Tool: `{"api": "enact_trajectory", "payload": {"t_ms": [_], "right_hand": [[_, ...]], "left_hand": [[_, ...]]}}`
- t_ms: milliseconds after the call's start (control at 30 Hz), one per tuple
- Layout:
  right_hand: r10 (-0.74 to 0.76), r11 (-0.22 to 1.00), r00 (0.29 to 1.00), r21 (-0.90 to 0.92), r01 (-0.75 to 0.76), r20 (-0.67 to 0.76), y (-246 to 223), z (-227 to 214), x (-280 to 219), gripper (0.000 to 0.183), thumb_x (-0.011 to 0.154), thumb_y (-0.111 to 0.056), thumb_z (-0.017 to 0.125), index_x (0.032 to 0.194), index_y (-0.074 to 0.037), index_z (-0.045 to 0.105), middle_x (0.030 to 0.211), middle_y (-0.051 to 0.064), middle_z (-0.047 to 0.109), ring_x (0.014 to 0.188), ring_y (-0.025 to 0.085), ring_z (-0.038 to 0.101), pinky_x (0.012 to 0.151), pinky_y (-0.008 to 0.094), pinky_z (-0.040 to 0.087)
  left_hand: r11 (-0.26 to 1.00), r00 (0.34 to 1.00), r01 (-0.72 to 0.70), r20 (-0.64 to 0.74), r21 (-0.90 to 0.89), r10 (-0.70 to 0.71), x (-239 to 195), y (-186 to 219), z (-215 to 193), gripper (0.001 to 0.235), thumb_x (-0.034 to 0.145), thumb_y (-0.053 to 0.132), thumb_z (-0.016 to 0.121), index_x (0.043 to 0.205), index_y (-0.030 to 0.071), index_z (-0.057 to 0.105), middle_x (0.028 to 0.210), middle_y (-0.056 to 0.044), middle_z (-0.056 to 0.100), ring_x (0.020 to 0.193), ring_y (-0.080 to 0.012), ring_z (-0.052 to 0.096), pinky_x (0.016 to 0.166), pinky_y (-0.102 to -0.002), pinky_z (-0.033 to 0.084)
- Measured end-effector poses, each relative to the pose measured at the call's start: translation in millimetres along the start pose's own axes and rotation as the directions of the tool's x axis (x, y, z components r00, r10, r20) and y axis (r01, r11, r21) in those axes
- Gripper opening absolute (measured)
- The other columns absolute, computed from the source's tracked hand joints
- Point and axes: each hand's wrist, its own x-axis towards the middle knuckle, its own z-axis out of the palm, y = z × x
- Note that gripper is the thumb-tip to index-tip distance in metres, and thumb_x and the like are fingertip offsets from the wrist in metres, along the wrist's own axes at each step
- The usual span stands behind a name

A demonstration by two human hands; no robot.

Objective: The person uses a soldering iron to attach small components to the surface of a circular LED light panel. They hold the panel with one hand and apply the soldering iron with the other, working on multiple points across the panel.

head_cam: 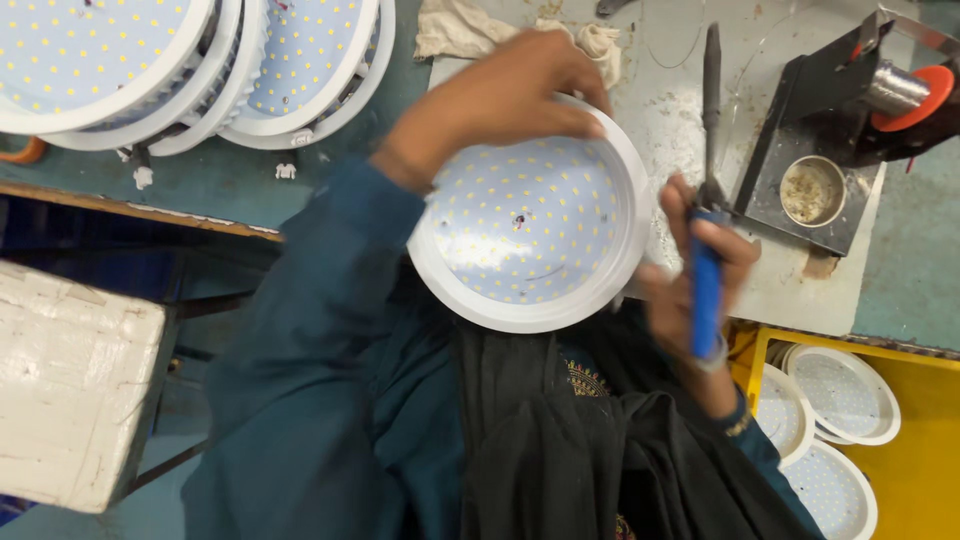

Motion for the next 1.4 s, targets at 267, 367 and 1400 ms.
{"api": "enact_trajectory", "payload": {"t_ms": [267,367,1400], "right_hand": [[0.207,0.977,0.978,0.054,-0.206,-0.009,10.7,23.0,1.9,0.067,0.082,0.021,0.038,0.14,-0.011,0.03,0.166,0.029,0.037,0.165,0.035,0.029,0.137,0.043,0.017],[0.175,0.983,0.984,0.058,-0.172,-0.036,12.9,25.4,-0.3,0.067,0.082,0.023,0.036,0.14,-0.011,0.031,0.165,0.028,0.04,0.158,0.031,0.035,0.132,0.033,0.025],[0.253,0.966,0.967,0.052,-0.252,-0.025,8.3,32.1,-4.9,0.061,0.086,0.025,0.038,0.137,-0.008,0.032,0.158,0.03,0.047,0.156,0.031,0.041,0.093,0.012,0.043]], "left_hand": [[0.857,0.843,0.394,-0.501,0.332,-0.194,-73.7,58.0,34.4,0.019,0.093,0.014,0.074,0.111,0.007,0.074,0.127,-0.007,0.063,0.14,-0.0334,0.048,0.114,-0.054,0.032],[0.765,0.78,0.572,-0.483,0.297,-0.396,-109.0,99.4,52.7,0.014,0.087,0.011,0.072,0.101,0.011,0.077,0.133,-0.009,0.061,0.147,-0.04,0.036,0.117,-0.069,0.019],[0.699,0.747,0.651,-0.42,0.298,-0.516,-82.1,104.7,90.7,0.005,0.09,0.028,0.077,0.093,0.024,0.074,0.137,-0.008,0.054,0.148,-0.0382,0.028,0.111,-0.081,0.008]]}}
